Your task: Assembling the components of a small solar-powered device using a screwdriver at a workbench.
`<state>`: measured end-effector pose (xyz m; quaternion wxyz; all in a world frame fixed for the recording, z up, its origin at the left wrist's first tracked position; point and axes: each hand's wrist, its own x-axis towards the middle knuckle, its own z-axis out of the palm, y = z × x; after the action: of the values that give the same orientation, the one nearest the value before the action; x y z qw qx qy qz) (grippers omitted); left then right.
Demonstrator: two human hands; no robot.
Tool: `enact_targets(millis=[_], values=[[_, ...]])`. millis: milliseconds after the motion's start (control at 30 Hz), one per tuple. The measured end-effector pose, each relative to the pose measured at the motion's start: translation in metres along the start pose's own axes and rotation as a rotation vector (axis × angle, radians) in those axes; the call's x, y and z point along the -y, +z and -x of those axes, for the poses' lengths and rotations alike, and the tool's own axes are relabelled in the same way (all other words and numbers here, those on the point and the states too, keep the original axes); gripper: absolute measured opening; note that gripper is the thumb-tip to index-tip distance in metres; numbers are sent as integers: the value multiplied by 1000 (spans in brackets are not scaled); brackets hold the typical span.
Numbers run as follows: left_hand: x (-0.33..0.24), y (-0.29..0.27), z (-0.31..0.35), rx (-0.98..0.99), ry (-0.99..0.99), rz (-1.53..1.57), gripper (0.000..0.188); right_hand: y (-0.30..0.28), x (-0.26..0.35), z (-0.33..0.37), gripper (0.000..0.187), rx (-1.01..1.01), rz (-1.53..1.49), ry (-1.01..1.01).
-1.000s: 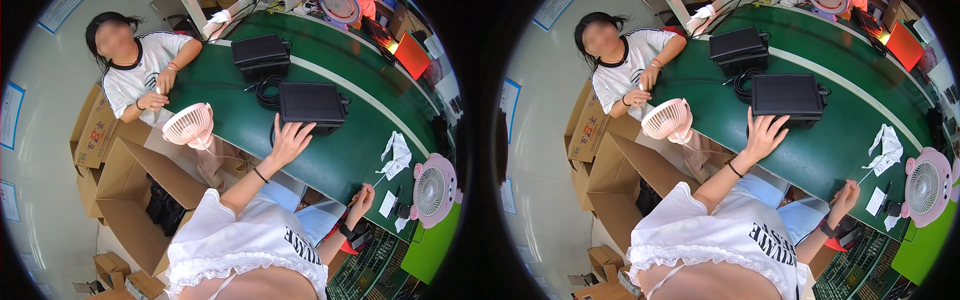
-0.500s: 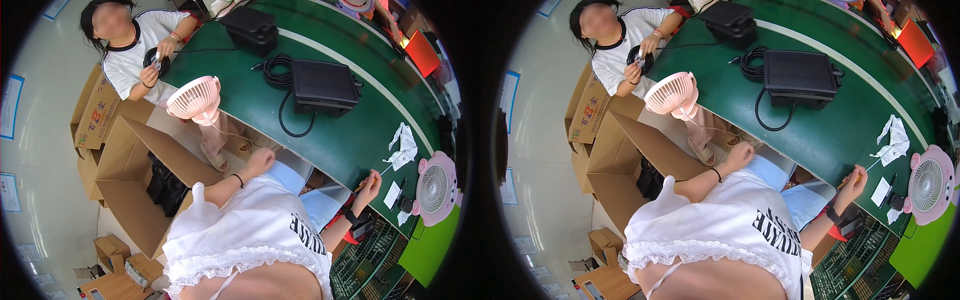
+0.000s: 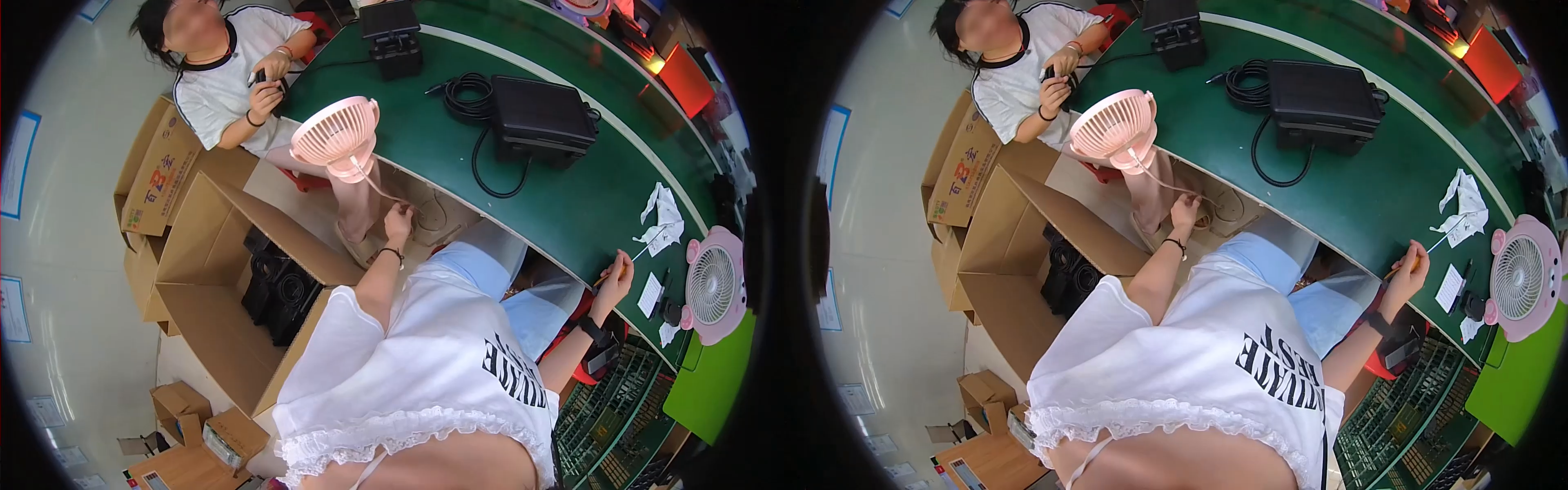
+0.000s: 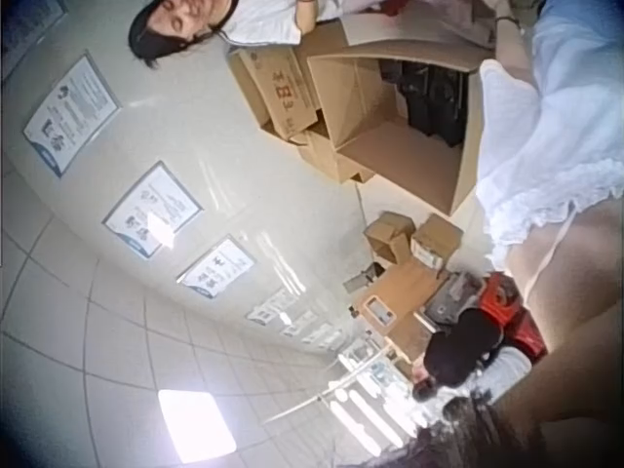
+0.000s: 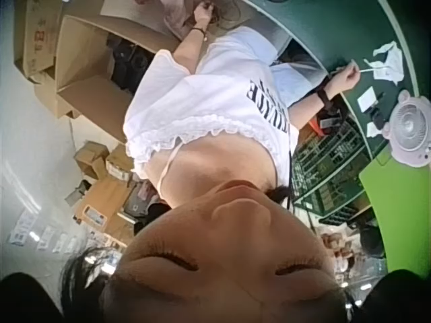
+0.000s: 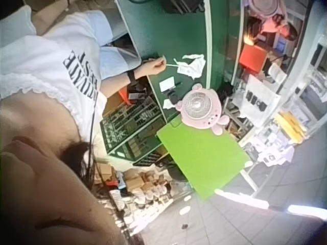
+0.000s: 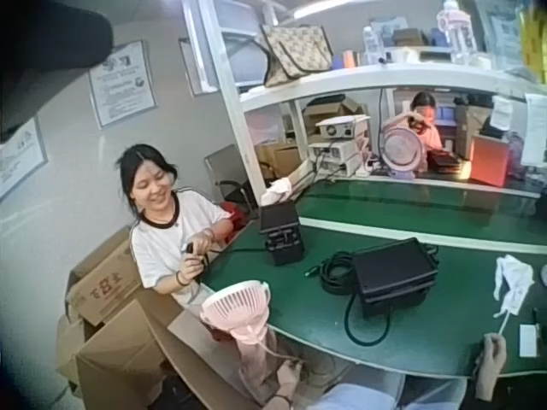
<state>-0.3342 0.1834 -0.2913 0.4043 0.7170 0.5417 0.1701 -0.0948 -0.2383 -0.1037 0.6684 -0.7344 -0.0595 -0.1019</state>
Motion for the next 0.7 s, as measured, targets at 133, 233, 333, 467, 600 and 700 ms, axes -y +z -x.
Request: enact_targets(millis=[133, 233, 333, 467, 600, 700], values=[[0, 8, 7, -30, 120, -35, 25, 0, 0, -2, 19, 0, -10, -16], [-1, 3, 21, 11, 217, 240, 26, -1, -3, -4, 19, 13, -12, -9], [-19, -12, 42, 38, 262, 299, 25, -2, -7, -5, 21, 10, -1, -10], [-28, -23, 57, 11, 235, 419, 27, -3, -5, -6, 19, 7, -7, 13], [-40, -35, 62, -9, 201, 454, 27, -4, -6, -7, 20, 1, -9, 9], [-51, -44, 67, 43, 221, 481, 27, -3, -5, -6, 20, -3, -26, 5]])
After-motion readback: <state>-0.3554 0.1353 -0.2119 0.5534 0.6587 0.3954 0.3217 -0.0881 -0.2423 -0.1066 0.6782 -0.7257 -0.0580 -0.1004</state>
